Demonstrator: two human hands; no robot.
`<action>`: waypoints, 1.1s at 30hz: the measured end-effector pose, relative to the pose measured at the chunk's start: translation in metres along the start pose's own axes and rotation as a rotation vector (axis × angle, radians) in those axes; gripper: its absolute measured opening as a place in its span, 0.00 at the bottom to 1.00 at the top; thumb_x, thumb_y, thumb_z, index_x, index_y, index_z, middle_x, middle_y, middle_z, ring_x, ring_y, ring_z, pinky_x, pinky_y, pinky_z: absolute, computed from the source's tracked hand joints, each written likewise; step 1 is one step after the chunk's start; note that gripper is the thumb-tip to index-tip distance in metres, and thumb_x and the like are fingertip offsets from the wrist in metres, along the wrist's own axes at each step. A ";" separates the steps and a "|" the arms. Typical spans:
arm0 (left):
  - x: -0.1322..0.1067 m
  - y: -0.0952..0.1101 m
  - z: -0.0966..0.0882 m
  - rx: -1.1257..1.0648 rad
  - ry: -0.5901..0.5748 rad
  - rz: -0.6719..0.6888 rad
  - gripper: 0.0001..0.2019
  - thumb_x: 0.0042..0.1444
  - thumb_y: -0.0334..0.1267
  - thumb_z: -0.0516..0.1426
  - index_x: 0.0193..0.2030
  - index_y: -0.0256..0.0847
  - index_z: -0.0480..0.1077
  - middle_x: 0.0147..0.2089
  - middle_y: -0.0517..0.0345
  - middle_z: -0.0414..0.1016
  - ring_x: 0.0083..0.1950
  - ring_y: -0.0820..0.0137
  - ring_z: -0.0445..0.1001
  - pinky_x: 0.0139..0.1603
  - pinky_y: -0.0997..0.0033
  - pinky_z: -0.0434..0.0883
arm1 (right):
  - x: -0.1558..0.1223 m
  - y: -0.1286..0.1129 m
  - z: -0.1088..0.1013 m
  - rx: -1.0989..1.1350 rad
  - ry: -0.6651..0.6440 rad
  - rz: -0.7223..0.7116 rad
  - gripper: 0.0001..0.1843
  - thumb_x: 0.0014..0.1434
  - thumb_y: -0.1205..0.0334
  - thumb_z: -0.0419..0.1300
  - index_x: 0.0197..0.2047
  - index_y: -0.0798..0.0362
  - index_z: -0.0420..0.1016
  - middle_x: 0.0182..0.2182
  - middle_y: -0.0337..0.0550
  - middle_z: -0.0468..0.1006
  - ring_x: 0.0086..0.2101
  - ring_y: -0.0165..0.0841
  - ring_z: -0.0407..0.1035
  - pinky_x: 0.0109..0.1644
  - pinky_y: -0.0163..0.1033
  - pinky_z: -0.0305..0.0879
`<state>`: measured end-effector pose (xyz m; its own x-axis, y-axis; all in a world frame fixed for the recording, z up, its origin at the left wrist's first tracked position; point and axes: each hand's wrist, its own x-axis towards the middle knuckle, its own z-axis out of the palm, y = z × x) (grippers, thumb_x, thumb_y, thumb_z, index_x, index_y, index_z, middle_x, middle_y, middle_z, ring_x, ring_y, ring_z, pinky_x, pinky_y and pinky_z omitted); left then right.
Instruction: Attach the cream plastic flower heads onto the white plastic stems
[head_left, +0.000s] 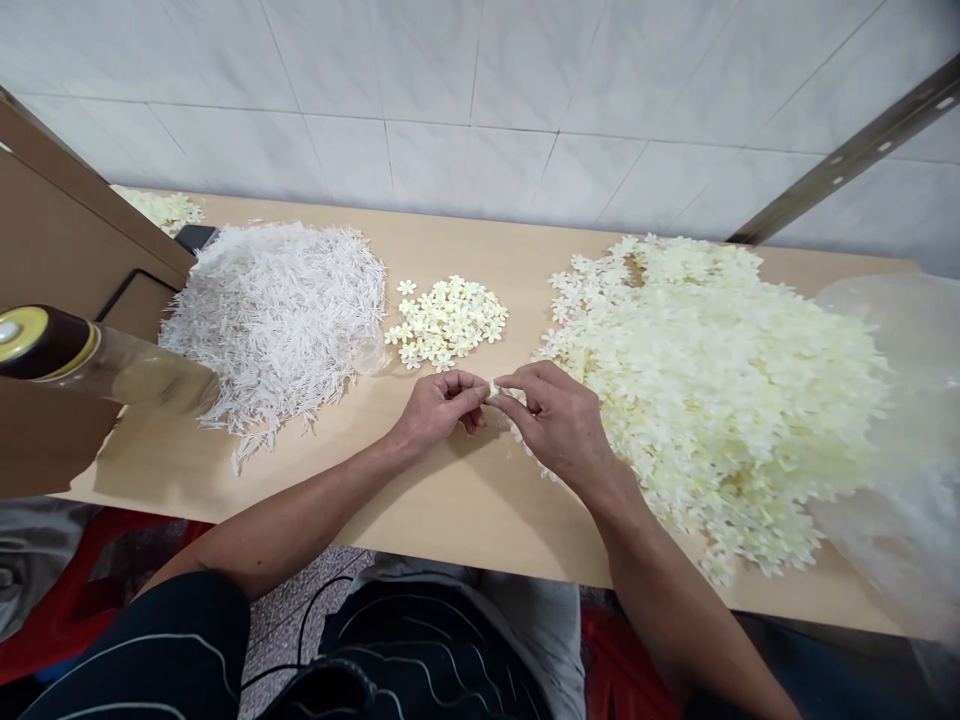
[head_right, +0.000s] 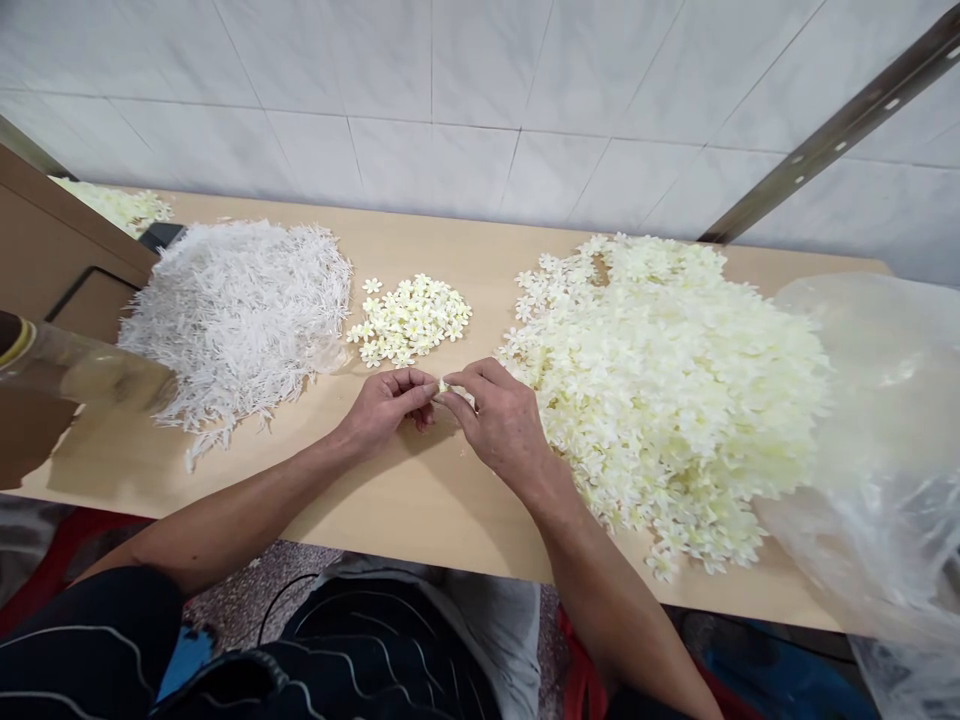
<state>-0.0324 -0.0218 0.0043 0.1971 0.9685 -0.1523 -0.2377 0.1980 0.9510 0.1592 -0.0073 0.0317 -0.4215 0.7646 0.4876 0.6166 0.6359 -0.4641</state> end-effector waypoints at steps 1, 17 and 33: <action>0.000 0.001 0.000 -0.015 -0.003 -0.014 0.17 0.56 0.49 0.66 0.38 0.34 0.77 0.26 0.54 0.76 0.25 0.73 0.73 0.29 0.73 0.70 | -0.001 0.001 0.001 0.003 0.004 0.005 0.09 0.66 0.56 0.63 0.46 0.48 0.82 0.39 0.45 0.81 0.34 0.34 0.75 0.39 0.39 0.72; 0.000 0.001 0.000 -0.153 -0.028 -0.101 0.21 0.55 0.54 0.66 0.35 0.33 0.77 0.28 0.53 0.76 0.26 0.74 0.72 0.29 0.73 0.69 | 0.000 -0.003 0.011 0.067 0.095 -0.009 0.07 0.66 0.63 0.62 0.44 0.49 0.82 0.38 0.44 0.83 0.38 0.34 0.77 0.44 0.39 0.74; -0.001 0.002 0.002 -0.073 -0.001 -0.069 0.22 0.55 0.56 0.65 0.31 0.35 0.74 0.24 0.56 0.74 0.22 0.76 0.68 0.26 0.74 0.66 | 0.003 -0.010 0.009 0.100 0.027 0.167 0.09 0.65 0.56 0.63 0.35 0.49 0.82 0.30 0.41 0.83 0.31 0.34 0.75 0.38 0.39 0.69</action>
<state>-0.0313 -0.0223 0.0067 0.2159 0.9521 -0.2163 -0.2919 0.2744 0.9162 0.1461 -0.0108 0.0314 -0.3001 0.8583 0.4163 0.6066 0.5085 -0.6112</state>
